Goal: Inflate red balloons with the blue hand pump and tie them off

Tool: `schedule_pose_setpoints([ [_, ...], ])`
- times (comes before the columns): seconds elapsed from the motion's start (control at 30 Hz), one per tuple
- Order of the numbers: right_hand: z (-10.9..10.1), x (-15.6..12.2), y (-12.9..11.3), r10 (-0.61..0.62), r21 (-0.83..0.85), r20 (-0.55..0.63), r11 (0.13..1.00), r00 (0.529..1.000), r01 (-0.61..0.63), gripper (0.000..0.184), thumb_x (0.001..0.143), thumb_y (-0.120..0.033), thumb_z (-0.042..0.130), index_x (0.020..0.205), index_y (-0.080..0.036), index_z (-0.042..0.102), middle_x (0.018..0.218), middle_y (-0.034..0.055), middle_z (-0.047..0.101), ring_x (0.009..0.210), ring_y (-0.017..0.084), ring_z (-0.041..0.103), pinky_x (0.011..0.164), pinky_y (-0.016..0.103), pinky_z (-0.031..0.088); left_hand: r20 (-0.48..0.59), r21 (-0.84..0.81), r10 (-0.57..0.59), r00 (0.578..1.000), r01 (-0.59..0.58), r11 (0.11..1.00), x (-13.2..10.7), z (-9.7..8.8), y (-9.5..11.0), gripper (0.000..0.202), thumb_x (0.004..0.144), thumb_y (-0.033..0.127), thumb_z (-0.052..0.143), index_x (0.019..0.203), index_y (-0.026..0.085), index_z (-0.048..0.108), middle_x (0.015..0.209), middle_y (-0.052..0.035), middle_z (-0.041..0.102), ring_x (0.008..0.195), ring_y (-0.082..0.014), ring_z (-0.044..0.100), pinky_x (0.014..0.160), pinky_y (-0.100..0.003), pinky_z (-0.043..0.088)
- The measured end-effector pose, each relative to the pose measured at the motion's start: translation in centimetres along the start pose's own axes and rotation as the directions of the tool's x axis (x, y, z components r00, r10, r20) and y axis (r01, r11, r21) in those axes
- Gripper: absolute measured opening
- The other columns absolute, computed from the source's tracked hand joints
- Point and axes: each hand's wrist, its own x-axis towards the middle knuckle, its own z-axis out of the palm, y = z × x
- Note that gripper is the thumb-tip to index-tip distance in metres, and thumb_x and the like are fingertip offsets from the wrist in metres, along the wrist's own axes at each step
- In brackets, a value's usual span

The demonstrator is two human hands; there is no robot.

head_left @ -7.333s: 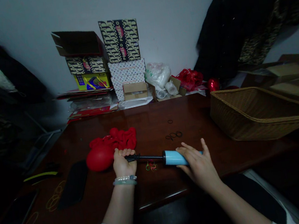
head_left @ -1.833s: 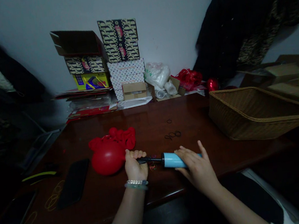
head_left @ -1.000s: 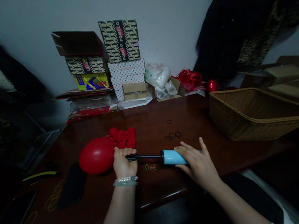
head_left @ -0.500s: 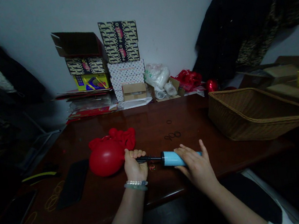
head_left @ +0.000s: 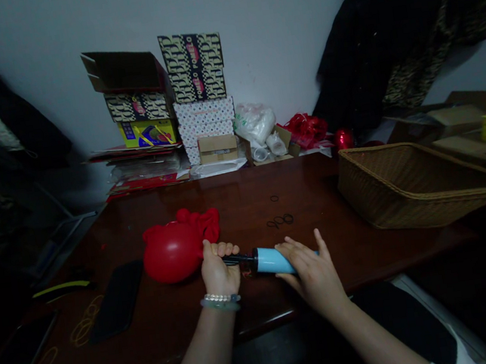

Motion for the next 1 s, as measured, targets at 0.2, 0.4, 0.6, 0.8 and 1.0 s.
schedule_pose_setpoints([
  [0.2, -0.6, -0.1, 1.3, -0.008, -0.017, -0.006, 1.0, 1.0, 0.008, 0.039, 0.091, -0.041, 0.053, 0.125, -0.022, 0.055, 0.118, 0.0068, 0.067, 0.118, 0.025, 0.057, 0.114, 0.06, 0.0, -0.043, -0.035, 0.042, 0.998, -0.044, 0.998, 1.2, 0.2, 2.8, 0.042, 0.096, 0.026, 0.039, 0.057, 0.019, 0.024, 0.045, 0.0066, 0.028, 0.04, -0.0077, 0.033, 0.045, -0.023, 0.031],
  [0.4, -1.1, -0.2, 1.9, -0.006, -0.059, -0.03, 0.998, 1.0, 0.004, 0.04, 0.091, -0.043, 0.053, 0.126, -0.023, 0.054, 0.119, 0.0046, 0.066, 0.121, 0.026, 0.054, 0.115, 0.06, -0.001, -0.038, -0.058, 0.056, 0.998, -0.058, 0.997, 1.8, -0.2, 4.3, 0.042, 0.097, 0.027, 0.038, 0.057, 0.019, 0.025, 0.045, 0.0068, 0.029, 0.039, -0.0074, 0.033, 0.045, -0.023, 0.03],
  [0.6, -0.8, -0.5, 1.9, 0.033, -0.069, -0.037, 0.997, 0.999, -0.035, 0.037, 0.092, -0.042, 0.051, 0.123, -0.024, 0.056, 0.117, 0.0045, 0.067, 0.118, 0.026, 0.057, 0.114, 0.06, -0.003, -0.011, -0.074, 0.052, 0.999, -0.052, 0.996, 1.6, -0.8, 3.3, 0.041, 0.097, 0.027, 0.039, 0.058, 0.019, 0.026, 0.046, 0.0066, 0.03, 0.041, -0.0078, 0.034, 0.047, -0.023, 0.031],
  [0.8, -0.5, -0.5, 1.2, 0.031, -0.027, -0.059, 0.999, 0.998, -0.033, 0.036, 0.093, -0.04, 0.049, 0.123, -0.022, 0.055, 0.116, 0.0062, 0.068, 0.114, 0.024, 0.059, 0.114, 0.057, -0.002, 0.006, -0.061, 0.034, 0.999, -0.034, 0.998, 1.1, -0.6, 1.9, 0.041, 0.096, 0.026, 0.04, 0.058, 0.019, 0.028, 0.048, 0.0063, 0.029, 0.042, -0.0081, 0.034, 0.048, -0.024, 0.033],
  [1.0, 0.1, -0.6, 0.0, 0.037, -0.001, -0.049, 0.999, 0.998, -0.037, 0.034, 0.094, -0.038, 0.048, 0.122, -0.021, 0.056, 0.115, 0.0069, 0.068, 0.114, 0.024, 0.06, 0.115, 0.056, 0.0, 0.011, -0.032, -0.003, 1.0, 0.003, 0.999, -0.2, -0.6, -0.5, 0.041, 0.095, 0.028, 0.045, 0.057, 0.019, 0.031, 0.049, 0.0059, 0.03, 0.044, -0.0082, 0.033, 0.048, -0.024, 0.034],
])
